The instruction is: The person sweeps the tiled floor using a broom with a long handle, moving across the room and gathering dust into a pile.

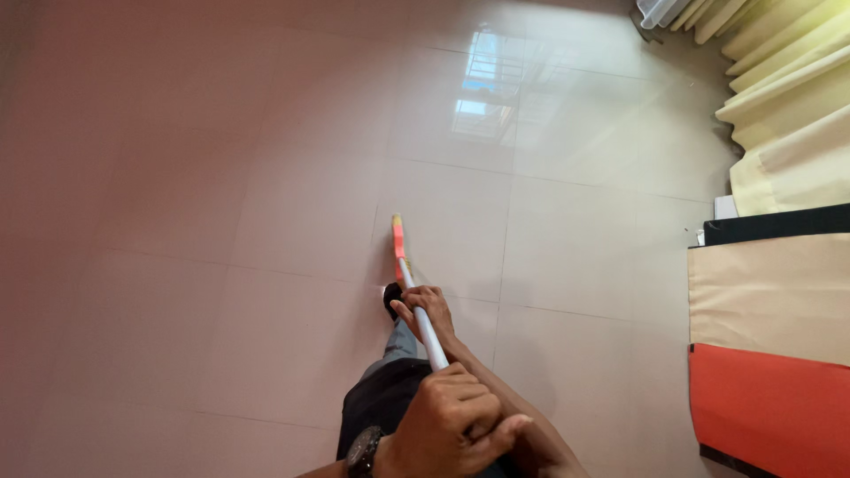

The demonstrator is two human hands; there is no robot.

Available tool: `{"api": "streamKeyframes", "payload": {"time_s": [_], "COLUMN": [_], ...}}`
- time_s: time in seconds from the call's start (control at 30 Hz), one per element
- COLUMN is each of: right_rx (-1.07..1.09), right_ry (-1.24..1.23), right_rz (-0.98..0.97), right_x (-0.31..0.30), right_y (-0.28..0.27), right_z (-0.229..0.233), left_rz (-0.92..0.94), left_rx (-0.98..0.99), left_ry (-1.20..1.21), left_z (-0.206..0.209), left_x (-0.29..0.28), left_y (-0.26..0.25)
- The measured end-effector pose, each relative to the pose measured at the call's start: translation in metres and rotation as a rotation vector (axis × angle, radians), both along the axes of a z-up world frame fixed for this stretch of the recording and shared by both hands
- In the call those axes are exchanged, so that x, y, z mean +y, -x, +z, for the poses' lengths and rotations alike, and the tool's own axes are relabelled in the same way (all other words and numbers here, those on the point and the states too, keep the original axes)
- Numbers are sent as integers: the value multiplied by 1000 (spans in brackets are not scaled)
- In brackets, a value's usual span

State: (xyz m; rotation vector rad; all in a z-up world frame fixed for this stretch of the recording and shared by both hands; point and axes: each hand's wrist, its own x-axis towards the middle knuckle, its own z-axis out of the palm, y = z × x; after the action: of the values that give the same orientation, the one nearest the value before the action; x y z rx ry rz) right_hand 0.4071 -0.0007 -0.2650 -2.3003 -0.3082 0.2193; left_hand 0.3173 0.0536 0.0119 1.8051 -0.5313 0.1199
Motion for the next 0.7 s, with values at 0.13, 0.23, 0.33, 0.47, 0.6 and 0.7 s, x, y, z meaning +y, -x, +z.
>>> {"api": "streamKeyframes", "payload": {"time_s": [0.13, 0.23, 0.33, 0.47, 0.6, 0.7], "right_rx": [-37, -89, -186, -258, -135, -86], "right_ry": [-73, -118, -126, -15, 81, 155], "right_rz": [9, 28, 63, 92, 40, -21], "right_x": [12, 17, 16, 3, -33, -51], "right_y": [-13, -19, -24, -28, -23, -21], "right_z": [16, 42, 62, 56, 17, -13], "left_rz": [-212, -217, -173, -35, 170, 263], "left_rx": [-85, -41, -12, 94, 575, 532], "left_ry": [-26, 26, 141, 297, 327, 422], "left_z": [-8, 6, 27, 24, -33, -76], "left_x": [7, 29, 67, 112, 130, 126], "left_y": [-7, -15, -23, -38, -60, -72]}}
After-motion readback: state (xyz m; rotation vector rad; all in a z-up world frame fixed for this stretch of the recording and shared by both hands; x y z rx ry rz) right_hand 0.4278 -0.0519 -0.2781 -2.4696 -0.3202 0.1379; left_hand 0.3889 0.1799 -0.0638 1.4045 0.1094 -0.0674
